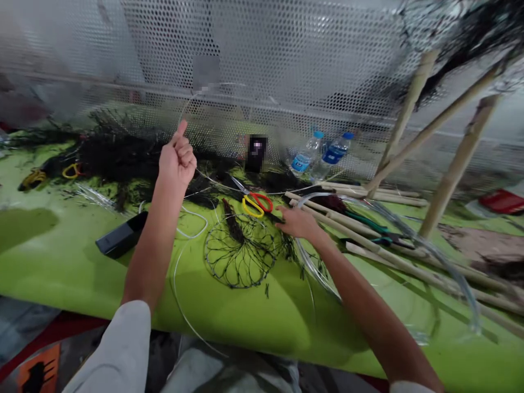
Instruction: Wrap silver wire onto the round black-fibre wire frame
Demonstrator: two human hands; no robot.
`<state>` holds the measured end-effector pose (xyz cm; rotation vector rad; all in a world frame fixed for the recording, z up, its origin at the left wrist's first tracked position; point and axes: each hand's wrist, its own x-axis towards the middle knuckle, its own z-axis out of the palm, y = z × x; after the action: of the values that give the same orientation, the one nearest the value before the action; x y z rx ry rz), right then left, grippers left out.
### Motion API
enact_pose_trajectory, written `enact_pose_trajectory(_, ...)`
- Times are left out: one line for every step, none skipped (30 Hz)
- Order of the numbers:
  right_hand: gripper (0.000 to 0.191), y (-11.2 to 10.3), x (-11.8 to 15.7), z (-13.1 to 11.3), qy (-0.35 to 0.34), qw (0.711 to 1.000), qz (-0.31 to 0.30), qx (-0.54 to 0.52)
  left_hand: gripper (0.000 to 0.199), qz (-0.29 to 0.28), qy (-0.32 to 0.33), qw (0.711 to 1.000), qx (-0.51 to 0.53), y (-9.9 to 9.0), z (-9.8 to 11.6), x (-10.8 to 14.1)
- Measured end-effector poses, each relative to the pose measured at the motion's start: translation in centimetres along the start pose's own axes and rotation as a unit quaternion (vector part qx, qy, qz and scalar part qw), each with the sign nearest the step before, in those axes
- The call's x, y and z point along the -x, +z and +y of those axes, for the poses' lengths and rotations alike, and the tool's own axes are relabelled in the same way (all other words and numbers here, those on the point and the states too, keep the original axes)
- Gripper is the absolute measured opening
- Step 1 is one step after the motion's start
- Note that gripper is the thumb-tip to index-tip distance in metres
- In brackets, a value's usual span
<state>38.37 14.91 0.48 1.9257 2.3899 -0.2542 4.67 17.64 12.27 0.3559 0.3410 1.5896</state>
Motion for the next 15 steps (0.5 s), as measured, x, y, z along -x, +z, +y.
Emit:
enact_pose_trajectory(0.039,0.7,-0.4,-0.4,0.009,1.000,-0.003,0.018,0.045,-0.001,0.000,1.000,0.002,0.0,0.1,-0.1)
enact_pose_trajectory(0.039,1.1,-0.8,-0.6,0.019,1.000,-0.001,0.025,0.044,-0.002,-0.001,1.000,0.005,0.0,0.2,-0.2)
enact_pose_trajectory(0.039,1.4,-1.3,-0.8,0.029,0.999,0.005,0.027,0.043,-0.001,-0.003,1.000,0.006,0.0,0.3,-0.3)
enact_pose_trajectory(0.039,1.4,-2.0,-0.9,0.041,0.999,0.011,0.030,0.043,-0.002,-0.005,1.000,0.009,0.0,0.5,-0.4)
enact_pose_trajectory(0.039,1.4,-2.8,-1.0,0.053,0.998,0.019,0.032,0.043,-0.005,-0.006,1.000,0.015,0.0,0.6,-0.3)
enact_pose_trajectory(0.038,1.2,-3.7,-0.9,0.065,0.997,0.027,0.033,0.043,-0.013,-0.007,1.000,0.026,0.0,0.8,-0.3)
enact_pose_trajectory(0.038,1.1,-4.6,-0.9,0.076,0.996,0.037,0.032,0.043,-0.024,-0.007,0.999,0.041,-0.1,1.0,-0.2)
enact_pose_trajectory(0.038,0.9,-5.6,-0.7,0.086,0.995,0.047,0.030,0.043,-0.034,-0.007,0.998,0.056,-0.1,1.2,-0.2)
enact_pose_trajectory(0.038,0.8,-6.6,-0.6,0.093,0.994,0.055,0.027,0.044,-0.044,-0.010,0.997,0.069,-0.1,1.3,-0.1)
enact_pose_trajectory(0.038,0.7,-7.5,-0.4,0.099,0.993,0.064,0.023,0.044,-0.052,-0.012,0.995,0.079,-0.2,1.4,0.0)
enact_pose_trajectory(0.038,0.7,-8.4,-0.2,0.104,0.992,0.072,0.019,0.044,-0.056,-0.015,0.995,0.083,-0.2,1.4,0.0)
enact_pose_trajectory(0.037,0.7,-9.2,-0.1,0.108,0.991,0.081,0.014,0.043,-0.058,-0.016,0.995,0.085,-0.2,1.5,0.0)
enact_pose_trajectory(0.037,0.7,-9.9,0.1,0.111,0.990,0.088,0.008,0.043,-0.060,-0.018,0.994,0.086,-0.2,1.5,0.0)
enact_pose_trajectory(0.037,0.7,-10.4,0.3,0.111,0.989,0.093,0.002,0.043,-0.063,-0.019,0.994,0.088,-0.2,1.6,0.0)
enact_pose_trajectory(0.037,0.7,-10.8,0.5,0.109,0.989,0.096,-0.006,0.042,-0.066,-0.020,0.994,0.090,-0.2,1.6,0.0)
